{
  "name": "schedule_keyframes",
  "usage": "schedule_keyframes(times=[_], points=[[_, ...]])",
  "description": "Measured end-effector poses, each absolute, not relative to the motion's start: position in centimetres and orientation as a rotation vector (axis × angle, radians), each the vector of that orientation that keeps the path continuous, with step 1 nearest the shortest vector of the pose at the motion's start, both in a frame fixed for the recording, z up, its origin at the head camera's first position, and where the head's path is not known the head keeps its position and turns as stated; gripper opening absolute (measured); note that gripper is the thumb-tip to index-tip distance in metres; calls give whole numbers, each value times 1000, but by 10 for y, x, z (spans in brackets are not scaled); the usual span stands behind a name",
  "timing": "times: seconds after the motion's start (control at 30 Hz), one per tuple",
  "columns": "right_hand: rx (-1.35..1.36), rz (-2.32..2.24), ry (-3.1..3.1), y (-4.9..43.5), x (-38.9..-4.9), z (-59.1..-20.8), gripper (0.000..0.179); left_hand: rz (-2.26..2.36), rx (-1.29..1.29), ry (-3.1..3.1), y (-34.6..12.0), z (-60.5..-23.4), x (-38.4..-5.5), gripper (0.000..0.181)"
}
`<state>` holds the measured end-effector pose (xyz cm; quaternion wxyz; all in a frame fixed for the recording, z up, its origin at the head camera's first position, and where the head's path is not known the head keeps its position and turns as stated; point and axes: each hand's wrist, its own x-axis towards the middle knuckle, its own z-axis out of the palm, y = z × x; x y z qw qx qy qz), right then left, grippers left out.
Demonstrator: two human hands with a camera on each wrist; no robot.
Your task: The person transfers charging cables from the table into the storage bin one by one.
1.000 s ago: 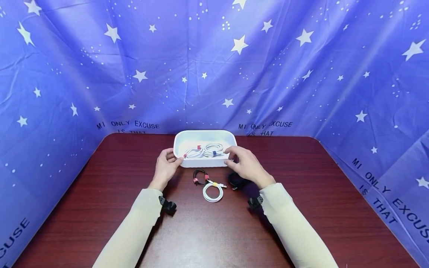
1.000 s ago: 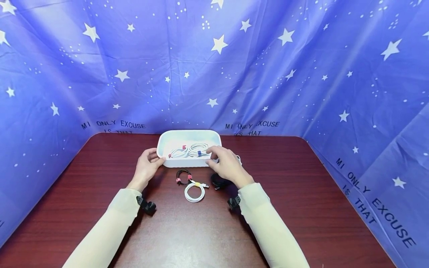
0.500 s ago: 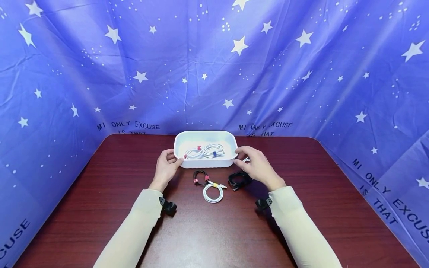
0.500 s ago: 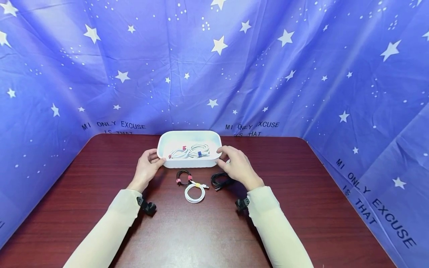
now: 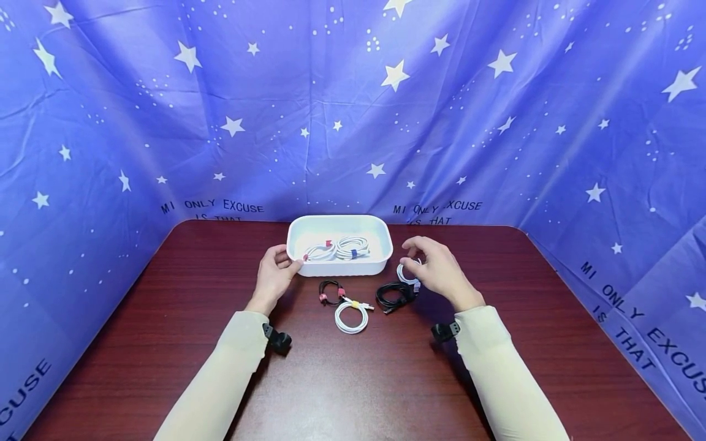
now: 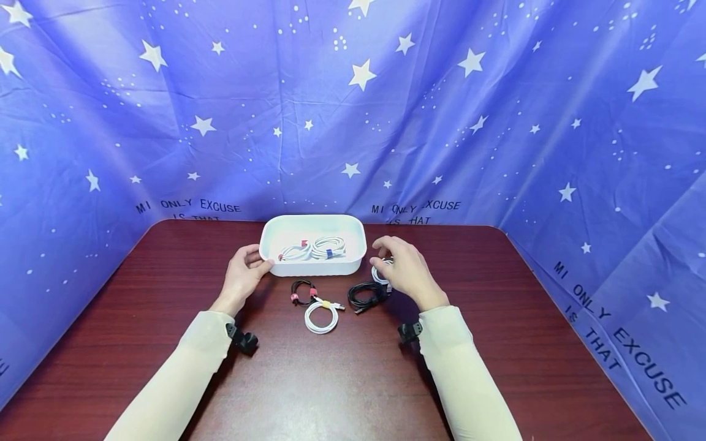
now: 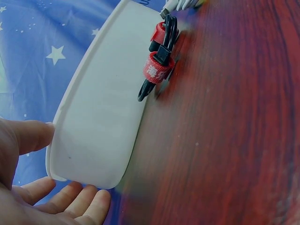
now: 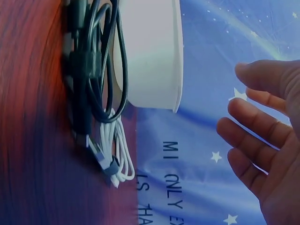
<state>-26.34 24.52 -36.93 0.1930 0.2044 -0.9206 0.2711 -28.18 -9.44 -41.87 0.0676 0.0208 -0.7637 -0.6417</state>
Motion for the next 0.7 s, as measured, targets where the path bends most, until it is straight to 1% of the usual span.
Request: schedule_keyframes(times=[0.5, 0.7], points=[[473, 665, -2736, 253, -266, -376, 19, -1951, 61, -2292, -93, -418, -282, 56], [457, 634, -2789, 254, -268, -378, 20, -1936, 71, -2305, -94, -418, -282, 56]])
